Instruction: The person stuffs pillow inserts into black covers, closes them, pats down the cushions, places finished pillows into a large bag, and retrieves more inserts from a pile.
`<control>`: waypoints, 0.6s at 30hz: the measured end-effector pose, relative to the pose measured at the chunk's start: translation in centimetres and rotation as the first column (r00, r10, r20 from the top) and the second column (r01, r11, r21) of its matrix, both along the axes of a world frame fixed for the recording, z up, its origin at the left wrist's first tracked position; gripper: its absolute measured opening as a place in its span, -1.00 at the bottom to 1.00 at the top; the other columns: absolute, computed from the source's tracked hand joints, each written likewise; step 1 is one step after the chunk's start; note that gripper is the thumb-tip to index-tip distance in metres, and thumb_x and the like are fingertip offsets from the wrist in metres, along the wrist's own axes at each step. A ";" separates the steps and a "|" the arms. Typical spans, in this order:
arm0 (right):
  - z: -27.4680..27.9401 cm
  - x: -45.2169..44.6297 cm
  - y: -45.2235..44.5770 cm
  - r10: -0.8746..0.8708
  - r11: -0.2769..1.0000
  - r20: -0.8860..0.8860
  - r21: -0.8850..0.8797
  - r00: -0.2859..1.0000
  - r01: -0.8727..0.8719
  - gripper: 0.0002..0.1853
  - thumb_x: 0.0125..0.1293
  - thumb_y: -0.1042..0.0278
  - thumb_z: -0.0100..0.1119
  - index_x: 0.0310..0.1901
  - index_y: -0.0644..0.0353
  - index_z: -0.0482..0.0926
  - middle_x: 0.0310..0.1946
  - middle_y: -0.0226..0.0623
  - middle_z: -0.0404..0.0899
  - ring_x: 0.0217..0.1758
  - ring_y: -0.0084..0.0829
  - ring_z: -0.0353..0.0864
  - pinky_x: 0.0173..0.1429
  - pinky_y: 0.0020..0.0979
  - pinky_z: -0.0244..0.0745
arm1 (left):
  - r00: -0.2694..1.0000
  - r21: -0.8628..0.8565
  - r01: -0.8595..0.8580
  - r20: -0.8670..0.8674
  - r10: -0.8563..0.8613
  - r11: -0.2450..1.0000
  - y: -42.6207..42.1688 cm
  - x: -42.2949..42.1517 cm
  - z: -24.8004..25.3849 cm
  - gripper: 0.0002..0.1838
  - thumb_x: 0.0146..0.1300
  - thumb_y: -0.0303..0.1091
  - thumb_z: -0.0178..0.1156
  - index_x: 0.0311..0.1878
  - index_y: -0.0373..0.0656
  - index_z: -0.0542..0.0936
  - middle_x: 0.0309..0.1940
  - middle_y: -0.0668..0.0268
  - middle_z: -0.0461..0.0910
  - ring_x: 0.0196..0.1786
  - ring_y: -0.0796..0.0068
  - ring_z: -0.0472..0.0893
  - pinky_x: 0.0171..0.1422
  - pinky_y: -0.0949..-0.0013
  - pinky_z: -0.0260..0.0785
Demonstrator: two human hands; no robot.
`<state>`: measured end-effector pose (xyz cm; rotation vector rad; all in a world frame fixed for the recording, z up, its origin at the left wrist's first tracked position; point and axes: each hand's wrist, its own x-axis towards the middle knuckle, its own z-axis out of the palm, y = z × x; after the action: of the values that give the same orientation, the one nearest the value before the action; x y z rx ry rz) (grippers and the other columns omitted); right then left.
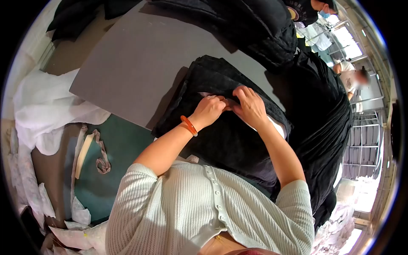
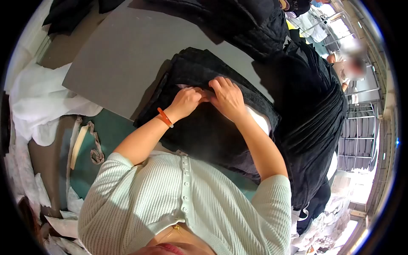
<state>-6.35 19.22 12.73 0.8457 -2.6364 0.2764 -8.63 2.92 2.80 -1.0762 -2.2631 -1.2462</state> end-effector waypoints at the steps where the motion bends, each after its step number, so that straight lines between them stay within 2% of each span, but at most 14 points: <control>1: -0.3 0.0 0.7 -0.004 1.000 0.003 0.000 1.000 0.004 -0.75 0.10 0.54 0.22 -0.17 0.17 0.45 -0.37 -0.22 0.53 -0.25 -0.10 0.56 -0.23 -0.22 0.49 | 1.000 0.000 0.004 0.003 -0.004 1.000 0.0 -0.1 -0.2 -0.85 0.20 -0.32 0.23 -0.31 -0.21 0.64 -0.41 0.14 0.63 -0.30 0.13 0.65 -0.16 0.18 0.51; 3: -0.3 -0.6 2.4 0.021 1.000 0.038 0.022 0.999 -0.022 -0.78 0.05 0.54 0.24 -0.25 0.20 0.48 -0.37 -0.21 0.51 -0.24 -0.11 0.56 -0.24 -0.21 0.49 | 0.995 0.010 -0.048 -0.087 0.049 0.999 0.2 -0.2 -0.6 -0.85 0.19 -0.30 0.24 -0.32 -0.20 0.64 -0.37 0.17 0.64 -0.27 0.19 0.66 -0.15 0.23 0.52; 4: -0.1 -0.9 2.6 0.037 0.996 0.021 -0.078 0.999 -0.036 -0.81 -0.04 0.62 0.22 -0.34 0.22 0.49 -0.40 -0.17 0.47 -0.28 -0.10 0.53 -0.25 -0.24 0.47 | 0.995 0.011 -0.051 -0.082 0.051 0.999 0.5 -0.2 -0.7 -0.85 0.19 -0.30 0.24 -0.32 -0.20 0.64 -0.37 0.17 0.64 -0.27 0.19 0.66 -0.15 0.23 0.52; 5: -0.1 -0.8 2.4 0.043 0.996 0.022 -0.079 0.999 -0.041 -0.81 -0.04 0.62 0.22 -0.34 0.22 0.49 -0.40 -0.17 0.47 -0.28 -0.10 0.53 -0.25 -0.24 0.47 | 0.993 0.071 -0.042 -0.103 0.050 0.997 0.7 -0.2 -0.8 -0.88 0.18 -0.33 0.26 -0.34 -0.18 0.65 -0.37 0.17 0.65 -0.28 0.21 0.66 -0.18 0.24 0.52; 6: 0.6 -0.1 1.0 0.029 0.985 0.053 -0.172 0.998 -0.019 -0.81 -0.04 0.67 0.18 -0.34 0.23 0.50 -0.40 -0.16 0.46 -0.30 -0.08 0.52 -0.26 -0.26 0.46 | 0.991 0.129 -0.034 -0.123 0.050 0.991 0.7 -0.3 -0.8 -0.91 0.16 -0.35 0.27 -0.35 -0.15 0.66 -0.37 0.18 0.66 -0.28 0.22 0.67 -0.21 0.24 0.52; 8: 0.1 1.2 -0.3 0.069 0.959 0.145 -0.281 0.987 -0.026 -0.76 0.03 0.82 0.02 -0.35 0.25 0.53 -0.38 -0.12 0.44 -0.34 -0.05 0.49 -0.26 -0.28 0.42 | 0.995 0.088 -0.049 -0.076 0.056 0.995 0.1 -0.7 -1.5 -0.90 0.15 -0.35 0.26 -0.39 -0.15 0.66 -0.44 0.18 0.66 -0.33 0.22 0.67 -0.22 0.25 0.52; 9: -1.4 2.2 -0.6 -0.012 0.955 0.234 -0.284 0.972 0.080 -0.76 0.08 0.81 -0.01 -0.33 0.24 0.55 -0.36 -0.11 0.44 -0.31 -0.04 0.49 -0.24 -0.24 0.43 | 0.998 0.047 -0.049 -0.029 0.050 0.998 -0.2 -0.6 -1.9 -0.89 0.14 -0.35 0.25 -0.43 -0.15 0.66 -0.50 0.18 0.65 -0.37 0.21 0.67 -0.24 0.25 0.53; 11: -3.3 3.0 -0.8 -0.170 0.937 0.270 -0.253 0.948 0.240 -0.80 0.06 0.75 0.04 -0.35 0.24 0.57 -0.34 -0.10 0.48 -0.21 -0.02 0.51 -0.11 -0.18 0.45 | 0.995 0.034 -0.093 -0.038 0.094 0.995 0.1 -0.8 -1.8 -0.88 0.11 -0.37 0.25 -0.50 -0.15 0.63 -0.57 0.17 0.62 -0.42 0.19 0.66 -0.29 0.23 0.52; 15: -4.9 3.7 -0.6 -0.232 0.915 0.202 -0.285 0.951 0.284 -0.84 0.11 0.68 0.12 -0.29 0.25 0.58 -0.29 -0.11 0.49 -0.15 -0.05 0.50 -0.03 -0.18 0.44 | 0.995 0.007 -0.098 -0.006 0.098 0.995 0.5 -0.6 -1.1 -0.83 0.11 -0.38 0.27 -0.56 -0.17 0.57 -0.56 0.16 0.62 -0.41 0.18 0.66 -0.28 0.22 0.51; 17: -5.1 4.4 -0.9 -0.259 0.889 0.203 -0.331 0.944 0.315 -0.85 0.16 0.59 0.23 -0.21 0.27 0.57 -0.22 -0.12 0.49 -0.08 -0.09 0.49 0.03 -0.21 0.42 | 0.996 0.011 -0.094 -0.005 0.094 0.995 0.5 -0.4 -1.0 -0.84 0.12 -0.38 0.28 -0.54 -0.17 0.58 -0.57 0.18 0.62 -0.41 0.20 0.66 -0.26 0.23 0.51; 18: -5.2 4.7 -0.8 -0.280 0.889 0.197 -0.315 0.939 0.332 -0.74 0.10 0.46 0.37 -0.16 0.27 0.57 -0.17 -0.12 0.49 -0.05 -0.10 0.49 0.04 -0.23 0.43 | 0.996 0.008 -0.085 -0.007 0.085 0.996 0.5 -0.3 -1.0 -0.84 0.12 -0.38 0.28 -0.54 -0.17 0.58 -0.57 0.18 0.62 -0.41 0.20 0.66 -0.26 0.23 0.51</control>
<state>-1.70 18.41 7.49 0.2959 -2.6865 0.7130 -8.88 3.46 1.81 -0.9690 -2.2718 -1.2141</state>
